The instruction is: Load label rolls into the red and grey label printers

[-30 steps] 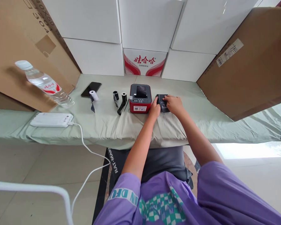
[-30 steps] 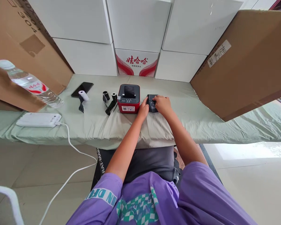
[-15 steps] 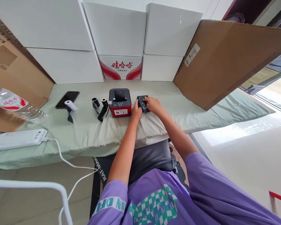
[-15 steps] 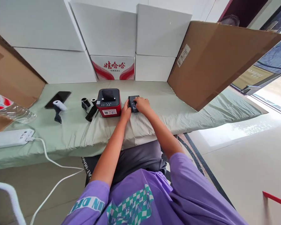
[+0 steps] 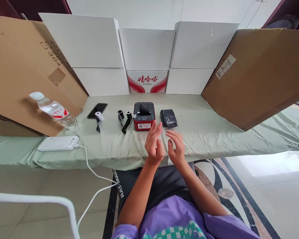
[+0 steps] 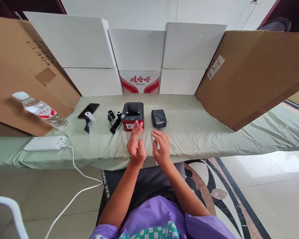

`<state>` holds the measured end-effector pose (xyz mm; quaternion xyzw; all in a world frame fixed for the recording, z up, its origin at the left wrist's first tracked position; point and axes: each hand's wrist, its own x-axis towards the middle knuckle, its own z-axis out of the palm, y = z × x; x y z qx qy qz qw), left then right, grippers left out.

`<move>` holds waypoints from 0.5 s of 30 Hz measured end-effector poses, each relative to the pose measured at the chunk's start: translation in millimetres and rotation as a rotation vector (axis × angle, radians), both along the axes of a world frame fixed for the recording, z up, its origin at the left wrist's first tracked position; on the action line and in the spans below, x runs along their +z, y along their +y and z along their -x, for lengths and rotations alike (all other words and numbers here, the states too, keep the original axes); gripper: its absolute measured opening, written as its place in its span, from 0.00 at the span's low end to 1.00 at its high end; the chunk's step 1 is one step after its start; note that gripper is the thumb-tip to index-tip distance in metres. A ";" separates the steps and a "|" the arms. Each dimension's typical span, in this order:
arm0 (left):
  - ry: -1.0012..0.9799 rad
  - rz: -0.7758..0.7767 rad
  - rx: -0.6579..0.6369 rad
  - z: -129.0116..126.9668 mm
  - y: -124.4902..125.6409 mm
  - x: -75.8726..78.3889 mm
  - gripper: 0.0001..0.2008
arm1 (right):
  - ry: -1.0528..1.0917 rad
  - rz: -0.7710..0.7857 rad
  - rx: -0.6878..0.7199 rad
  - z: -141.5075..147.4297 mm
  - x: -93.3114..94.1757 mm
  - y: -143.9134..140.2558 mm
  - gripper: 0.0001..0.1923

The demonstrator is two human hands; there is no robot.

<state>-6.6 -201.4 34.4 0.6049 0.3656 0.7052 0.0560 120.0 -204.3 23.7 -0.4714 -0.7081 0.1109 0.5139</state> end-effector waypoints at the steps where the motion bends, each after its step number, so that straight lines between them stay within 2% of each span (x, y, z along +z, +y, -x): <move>1: -0.005 -0.071 0.038 1.2 -6.6 2.8 0.23 | 0.041 -0.051 0.033 3.1 1.8 -9.7 0.26; 4: -0.022 -0.191 0.083 -0.3 -26.7 10.9 0.23 | 0.086 -0.228 0.199 14.1 9.1 -37.9 0.32; 6: -0.036 -0.192 -0.005 -4.1 -37.8 20.0 0.23 | 0.084 -0.313 0.325 22.4 14.7 -52.1 0.36; 8: -0.055 -0.119 -0.141 -7.3 -44.8 33.6 0.23 | 0.062 -0.346 0.421 30.3 20.9 -58.9 0.41; 11: -0.125 0.092 -0.260 -6.5 -46.8 53.4 0.25 | 0.006 -0.262 0.483 36.7 29.1 -54.6 0.48; 13: -0.113 0.230 -0.336 -2.9 -45.2 56.1 0.27 | -0.013 -0.183 0.516 36.0 31.2 -46.4 0.52; 15: -0.009 0.279 -0.338 -0.4 -44.6 46.6 0.29 | -0.015 -0.160 0.566 32.3 28.6 -38.9 0.54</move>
